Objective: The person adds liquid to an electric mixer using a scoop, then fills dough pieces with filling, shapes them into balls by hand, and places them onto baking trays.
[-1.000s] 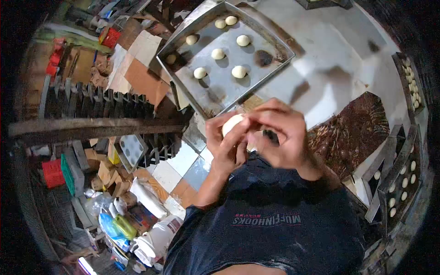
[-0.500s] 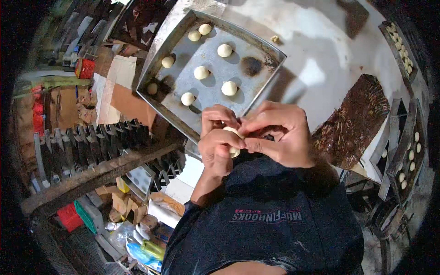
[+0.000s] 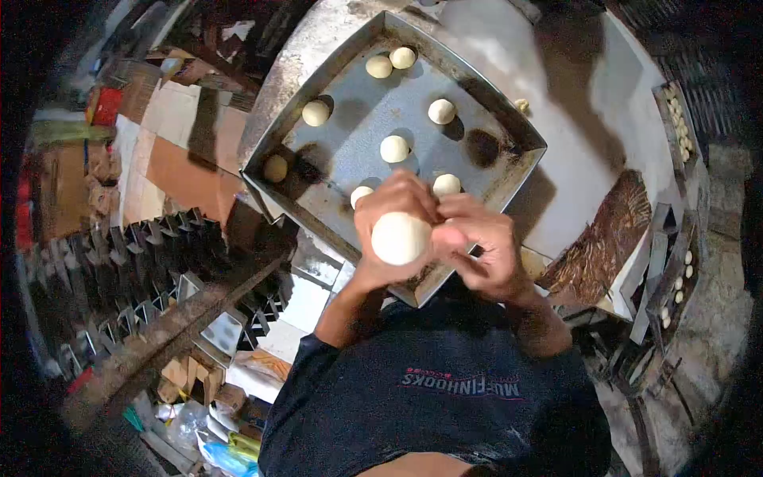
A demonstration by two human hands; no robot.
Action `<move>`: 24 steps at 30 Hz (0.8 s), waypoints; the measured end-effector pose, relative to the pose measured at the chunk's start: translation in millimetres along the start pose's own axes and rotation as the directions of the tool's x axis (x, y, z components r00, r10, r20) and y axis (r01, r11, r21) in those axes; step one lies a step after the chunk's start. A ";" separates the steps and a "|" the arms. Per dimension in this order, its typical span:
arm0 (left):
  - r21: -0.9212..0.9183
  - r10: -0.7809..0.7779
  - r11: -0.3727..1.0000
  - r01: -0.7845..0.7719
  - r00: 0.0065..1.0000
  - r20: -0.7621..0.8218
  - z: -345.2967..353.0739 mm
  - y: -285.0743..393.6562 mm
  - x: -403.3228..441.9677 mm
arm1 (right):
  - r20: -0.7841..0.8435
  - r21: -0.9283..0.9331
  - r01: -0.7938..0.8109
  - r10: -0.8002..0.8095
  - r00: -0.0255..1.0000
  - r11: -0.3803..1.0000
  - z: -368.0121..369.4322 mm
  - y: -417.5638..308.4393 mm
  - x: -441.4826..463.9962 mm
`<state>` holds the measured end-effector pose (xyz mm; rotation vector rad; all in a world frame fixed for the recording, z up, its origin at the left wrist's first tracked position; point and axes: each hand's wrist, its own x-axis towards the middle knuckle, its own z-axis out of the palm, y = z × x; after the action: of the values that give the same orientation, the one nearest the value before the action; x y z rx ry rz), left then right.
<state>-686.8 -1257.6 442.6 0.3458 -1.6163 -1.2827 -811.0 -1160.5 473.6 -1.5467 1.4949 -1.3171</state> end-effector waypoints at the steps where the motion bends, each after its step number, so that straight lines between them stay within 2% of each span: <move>1: 0.064 -0.042 0.997 0.042 0.999 0.007 -4.0 -7.9 -1.5 | 0.021 -0.147 -0.032 0.036 0.999 0.989 -4.1 -0.5 1.0; 2: 0.158 -0.079 0.985 0.075 0.997 0.019 -4.5 -17.4 -4.6 | 0.019 -0.155 -0.050 0.054 0.998 0.987 -3.5 -4.6 2.6; 3: 0.250 -0.114 0.963 0.102 0.993 0.034 -2.9 -27.5 -7.8 | -0.118 -0.263 -0.062 0.032 0.993 0.963 -2.6 -9.8 2.5; 4: 0.487 -0.098 0.873 0.032 0.989 0.110 1.6 -35.9 -10.1 | -0.251 -0.367 -0.092 -0.004 0.968 0.926 -1.3 -12.9 1.5; 5: 0.239 -0.092 0.969 0.059 0.987 0.129 4.1 -42.9 -12.3 | -0.263 -0.374 -0.115 0.014 0.965 0.920 3.7 -10.8 1.9; 6: 0.033 -0.198 0.980 0.196 0.972 0.124 8.3 -55.1 -24.4 | -0.176 -0.436 -0.006 -0.079 0.981 0.900 12.6 -4.7 3.9; 7: 0.009 -0.284 0.958 0.285 0.951 0.122 14.5 -58.5 -31.9 | -0.081 -0.486 0.107 -0.167 0.983 0.867 21.4 1.8 3.4; 8: -0.015 -0.368 0.928 0.372 0.922 0.119 20.6 -61.9 -39.4 | 0.000 -0.572 0.121 -0.147 0.989 0.811 29.9 11.5 -1.8; 9: -0.040 -0.449 0.889 0.456 0.886 0.116 26.8 -65.2 -47.2 | -0.006 -0.582 0.108 -0.137 0.991 0.806 32.7 25.9 -9.3; 10: -0.136 -0.597 0.769 0.625 0.778 0.196 22.9 -74.1 -55.9 | -0.072 -0.536 0.077 -0.137 0.988 0.841 33.8 39.6 -15.6; 11: -0.104 -0.555 0.788 0.607 0.773 0.306 19.5 -83.4 -63.3 | -0.131 -0.483 0.057 -0.136 0.982 0.874 31.6 48.9 -20.3; 12: -0.079 -0.505 0.809 0.582 0.758 0.412 16.2 -87.7 -64.3 | -0.138 -0.415 -0.051 -0.008 0.990 0.909 22.7 43.5 -17.4; 13: -0.084 -0.510 0.805 0.587 0.758 0.407 13.9 -86.2 -58.8 | -0.130 -0.414 -0.053 -0.002 0.992 0.909 16.4 45.7 -18.1; 15: 0.155 -0.635 0.752 0.641 0.642 0.430 7.9 -80.6 -43.2 | -0.220 -0.300 -0.289 0.229 0.948 0.909 -1.2 57.6 -8.9; 16: 0.203 -0.700 0.701 0.683 0.606 0.378 -3.4 -69.7 -32.2 | -0.299 -0.343 -0.290 0.188 0.935 0.894 -11.2 76.1 -0.5; 17: 0.158 -0.653 0.754 0.638 0.702 0.284 -11.6 -77.8 -35.0 | -0.374 -0.383 -0.294 0.144 0.916 0.876 -18.9 101.4 8.4; 19: 0.167 -0.649 0.759 0.630 0.753 0.106 -29.3 -74.1 -25.7 | -0.374 -0.616 -0.279 0.038 0.927 0.737 -26.2 144.8 26.1; 20: 0.185 -0.694 0.712 0.677 0.719 0.042 -41.8 -63.1 -18.9 | -0.228 -0.650 -0.297 0.193 0.954 0.700 -28.2 172.8 17.4; 21: 0.200 -0.731 0.664 0.720 0.682 -0.027 -54.2 -53.1 -15.1 | -0.214 -0.648 -0.275 0.177 0.961 0.710 -25.7 176.9 16.9; 23: 0.000 -0.734 0.664 0.747 0.652 -0.190 -74.2 -47.4 -22.9 | -0.147 -0.807 -0.244 0.217 0.965 0.538 -13.3 177.4 9.3; 24: 0.117 -0.676 0.687 0.717 0.690 -0.261 -89.3 -54.0 -30.7 | -0.124 -0.755 -0.283 0.295 0.947 0.592 -14.5 186.7 4.1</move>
<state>-617.8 -1307.3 374.9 1.2992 -1.4887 -1.5637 -891.4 -1194.5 307.9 -1.6504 2.3682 -0.4470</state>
